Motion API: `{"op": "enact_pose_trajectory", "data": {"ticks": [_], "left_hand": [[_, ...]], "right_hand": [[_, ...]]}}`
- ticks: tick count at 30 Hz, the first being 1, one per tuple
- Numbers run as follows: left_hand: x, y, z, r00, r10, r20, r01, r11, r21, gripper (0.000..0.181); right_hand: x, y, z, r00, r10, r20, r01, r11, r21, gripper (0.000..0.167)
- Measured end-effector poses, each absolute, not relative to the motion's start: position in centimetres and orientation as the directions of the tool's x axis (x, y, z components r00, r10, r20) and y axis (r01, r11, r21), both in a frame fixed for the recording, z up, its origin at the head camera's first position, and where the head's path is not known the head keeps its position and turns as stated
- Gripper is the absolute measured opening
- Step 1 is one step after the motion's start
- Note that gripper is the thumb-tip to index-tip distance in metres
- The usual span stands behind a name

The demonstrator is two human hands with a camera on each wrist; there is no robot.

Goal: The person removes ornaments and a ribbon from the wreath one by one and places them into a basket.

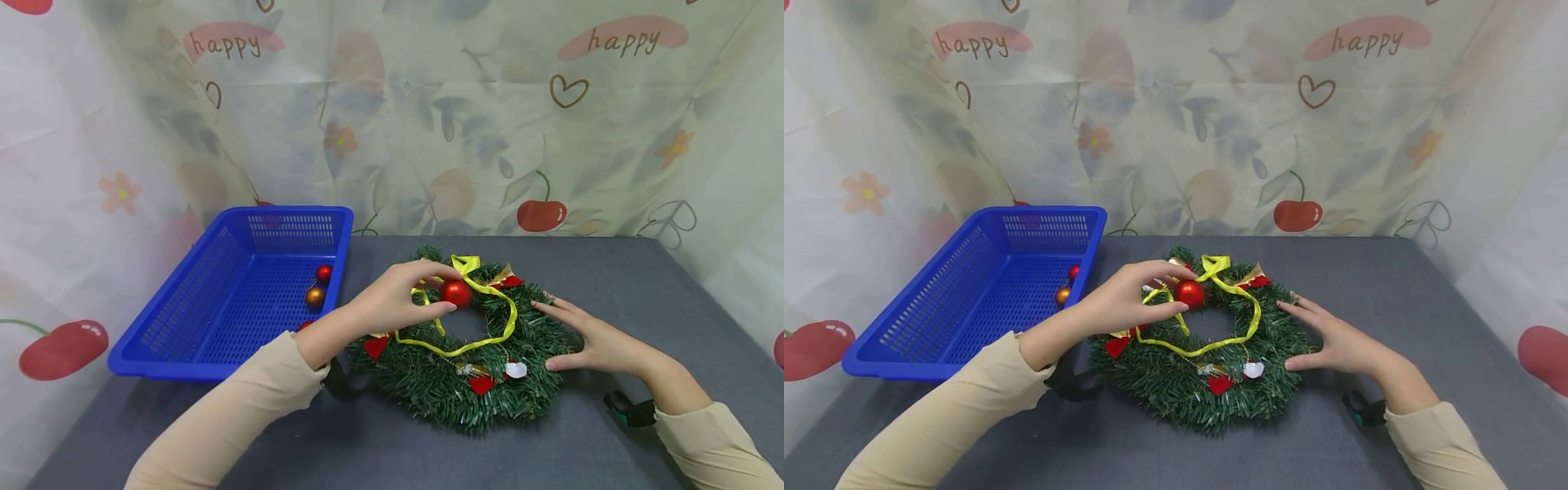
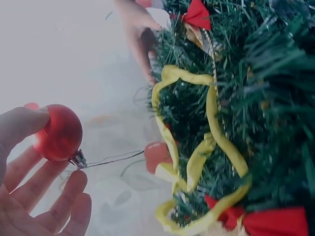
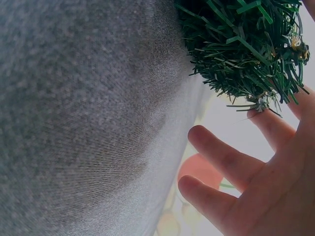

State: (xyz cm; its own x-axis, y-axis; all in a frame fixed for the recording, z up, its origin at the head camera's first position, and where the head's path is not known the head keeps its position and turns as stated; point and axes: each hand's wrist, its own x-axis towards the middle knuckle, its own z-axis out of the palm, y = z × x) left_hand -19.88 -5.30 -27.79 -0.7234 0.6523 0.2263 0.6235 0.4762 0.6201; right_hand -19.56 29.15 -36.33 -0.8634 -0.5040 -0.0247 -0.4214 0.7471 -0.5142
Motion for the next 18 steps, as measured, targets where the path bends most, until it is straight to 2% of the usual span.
{"op": "enact_pose_trajectory", "data": {"ticks": [18], "left_hand": [[-20.0,-9.6,-26.9,-0.778,0.540,0.322,0.601,0.490,0.631,0.039]], "right_hand": [[-19.6,29.3,-36.6,-0.864,-0.503,-0.013,-0.423,0.739,-0.524,0.089]]}}
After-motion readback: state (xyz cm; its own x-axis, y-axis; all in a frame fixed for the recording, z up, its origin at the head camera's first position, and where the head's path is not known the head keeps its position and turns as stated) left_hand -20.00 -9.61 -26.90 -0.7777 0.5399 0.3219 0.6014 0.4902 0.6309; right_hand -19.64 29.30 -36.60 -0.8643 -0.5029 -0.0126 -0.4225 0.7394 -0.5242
